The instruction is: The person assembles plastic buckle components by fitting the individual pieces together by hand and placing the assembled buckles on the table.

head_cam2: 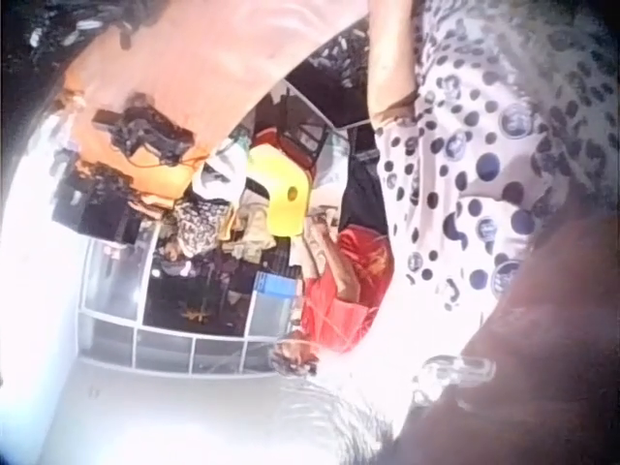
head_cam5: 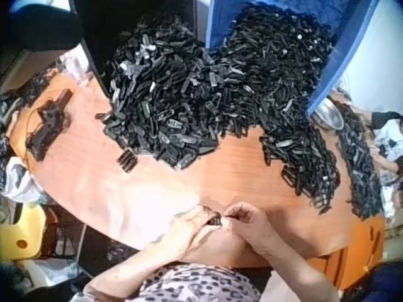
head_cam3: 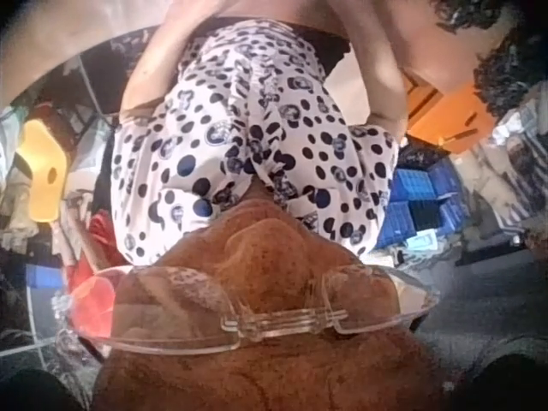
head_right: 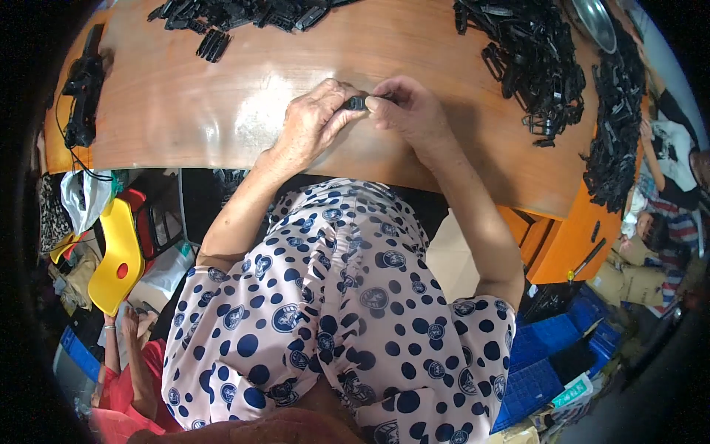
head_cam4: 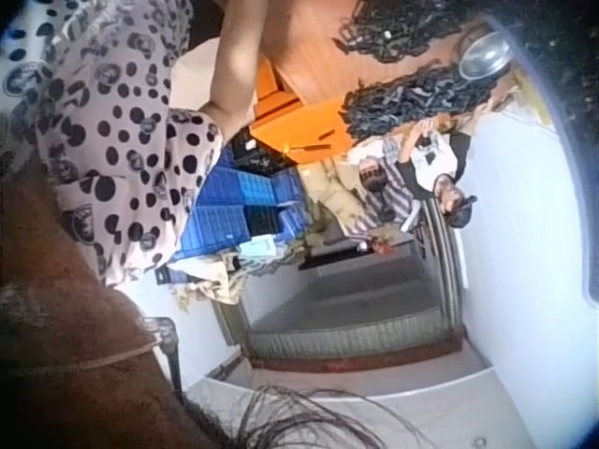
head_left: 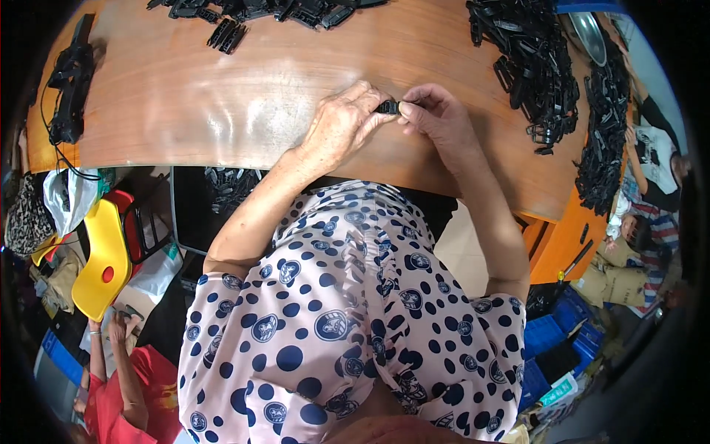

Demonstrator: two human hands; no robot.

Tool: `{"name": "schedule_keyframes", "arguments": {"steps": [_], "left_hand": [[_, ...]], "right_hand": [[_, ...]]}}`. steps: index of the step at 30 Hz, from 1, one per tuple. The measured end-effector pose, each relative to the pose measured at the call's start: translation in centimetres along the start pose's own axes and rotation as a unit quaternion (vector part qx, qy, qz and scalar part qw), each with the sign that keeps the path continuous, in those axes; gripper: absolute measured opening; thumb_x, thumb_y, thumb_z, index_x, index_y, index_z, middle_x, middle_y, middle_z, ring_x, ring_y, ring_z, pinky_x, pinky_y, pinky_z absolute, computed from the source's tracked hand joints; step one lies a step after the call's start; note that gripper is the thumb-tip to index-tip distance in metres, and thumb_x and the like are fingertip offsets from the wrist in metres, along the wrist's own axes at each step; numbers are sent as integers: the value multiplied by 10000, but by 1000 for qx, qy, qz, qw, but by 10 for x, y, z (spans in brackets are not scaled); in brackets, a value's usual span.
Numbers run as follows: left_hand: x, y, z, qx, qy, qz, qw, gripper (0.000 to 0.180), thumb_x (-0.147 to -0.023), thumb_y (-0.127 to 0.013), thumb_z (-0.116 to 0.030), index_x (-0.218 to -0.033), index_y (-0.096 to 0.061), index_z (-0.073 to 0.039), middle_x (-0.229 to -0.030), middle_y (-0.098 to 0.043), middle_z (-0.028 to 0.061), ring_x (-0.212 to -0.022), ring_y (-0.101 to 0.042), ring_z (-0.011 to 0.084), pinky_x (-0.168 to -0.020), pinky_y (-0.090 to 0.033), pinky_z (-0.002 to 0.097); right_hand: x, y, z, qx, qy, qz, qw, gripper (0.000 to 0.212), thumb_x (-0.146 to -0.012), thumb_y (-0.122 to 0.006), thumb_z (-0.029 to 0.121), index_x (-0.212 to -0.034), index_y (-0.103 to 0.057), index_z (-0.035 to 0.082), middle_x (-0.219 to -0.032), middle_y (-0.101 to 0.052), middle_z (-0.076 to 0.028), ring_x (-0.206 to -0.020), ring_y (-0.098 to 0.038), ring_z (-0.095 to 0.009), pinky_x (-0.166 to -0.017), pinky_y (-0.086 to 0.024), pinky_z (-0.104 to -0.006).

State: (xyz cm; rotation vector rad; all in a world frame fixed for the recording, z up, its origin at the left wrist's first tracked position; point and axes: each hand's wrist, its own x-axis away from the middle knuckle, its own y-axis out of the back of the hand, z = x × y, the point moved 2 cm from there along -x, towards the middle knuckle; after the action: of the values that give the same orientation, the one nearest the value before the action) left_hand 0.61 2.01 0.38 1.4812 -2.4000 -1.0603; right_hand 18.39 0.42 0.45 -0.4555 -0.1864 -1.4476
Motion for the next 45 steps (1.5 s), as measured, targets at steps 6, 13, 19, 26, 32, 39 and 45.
{"name": "schedule_keyframes", "arguments": {"steps": [6,13,19,26,32,39,45], "left_hand": [[0,8,-6,-36,-21,20,999,285,-767,-680,-135,-1015,-613,-12,-941,-608,118,-804,-621,282,-696,-522,345],[-3,8,-5,5,-8,34,999,259,-780,-684,-132,-997,-622,-5,-905,-611,94,-787,-620,239,-697,-513,310],[-5,2,8,360,38,-60,930,130,-797,-664,-10,-926,-655,-21,-1123,-541,130,-823,-603,153,-652,-482,254],[4,10,-3,641,213,-20,737,197,-897,-579,-115,-1025,-607,32,-1291,-446,128,-876,-587,129,-701,-514,253],[8,35,-3,534,270,-87,796,148,-901,-583,-165,-964,-579,-31,-969,-610,33,-801,-555,107,-695,-454,219],[28,135,74,-106,232,-201,946,196,-866,-561,-121,-1048,-608,-65,-850,-666,132,-775,-646,217,-677,-482,303],[-3,140,97,-297,217,-106,924,294,-837,-608,-312,-1061,-630,-123,-863,-669,146,-837,-635,345,-726,-492,422]], "right_hand": [[-2,6,24,171,-69,62,981,228,-805,-714,173,-914,-573,31,-741,-588,-16,-631,-544,-70,-509,-421,-194],[-7,5,26,126,-167,108,972,243,-834,-690,197,-954,-554,35,-784,-605,-45,-658,-590,-96,-500,-422,-192],[2,-16,36,-62,-201,262,942,441,-936,-501,401,-1183,-472,37,-956,-595,-86,-815,-651,-169,-547,-475,-203],[-4,-42,18,-124,-71,279,950,398,-979,-414,341,-1235,-464,40,-880,-583,-62,-714,-606,-122,-537,-479,-197],[-17,-2,39,269,131,225,927,267,-902,-520,123,-1153,-517,32,-924,-613,-79,-786,-606,-192,-681,-504,-282],[-65,90,100,841,251,-58,476,406,-797,-493,-42,-1181,-480,89,-1051,-522,-144,-955,-549,-333,-731,-516,-406],[-89,96,104,771,332,-51,542,140,-814,-576,101,-938,-554,38,-912,-526,-141,-852,-567,-325,-690,-491,-401]]}}
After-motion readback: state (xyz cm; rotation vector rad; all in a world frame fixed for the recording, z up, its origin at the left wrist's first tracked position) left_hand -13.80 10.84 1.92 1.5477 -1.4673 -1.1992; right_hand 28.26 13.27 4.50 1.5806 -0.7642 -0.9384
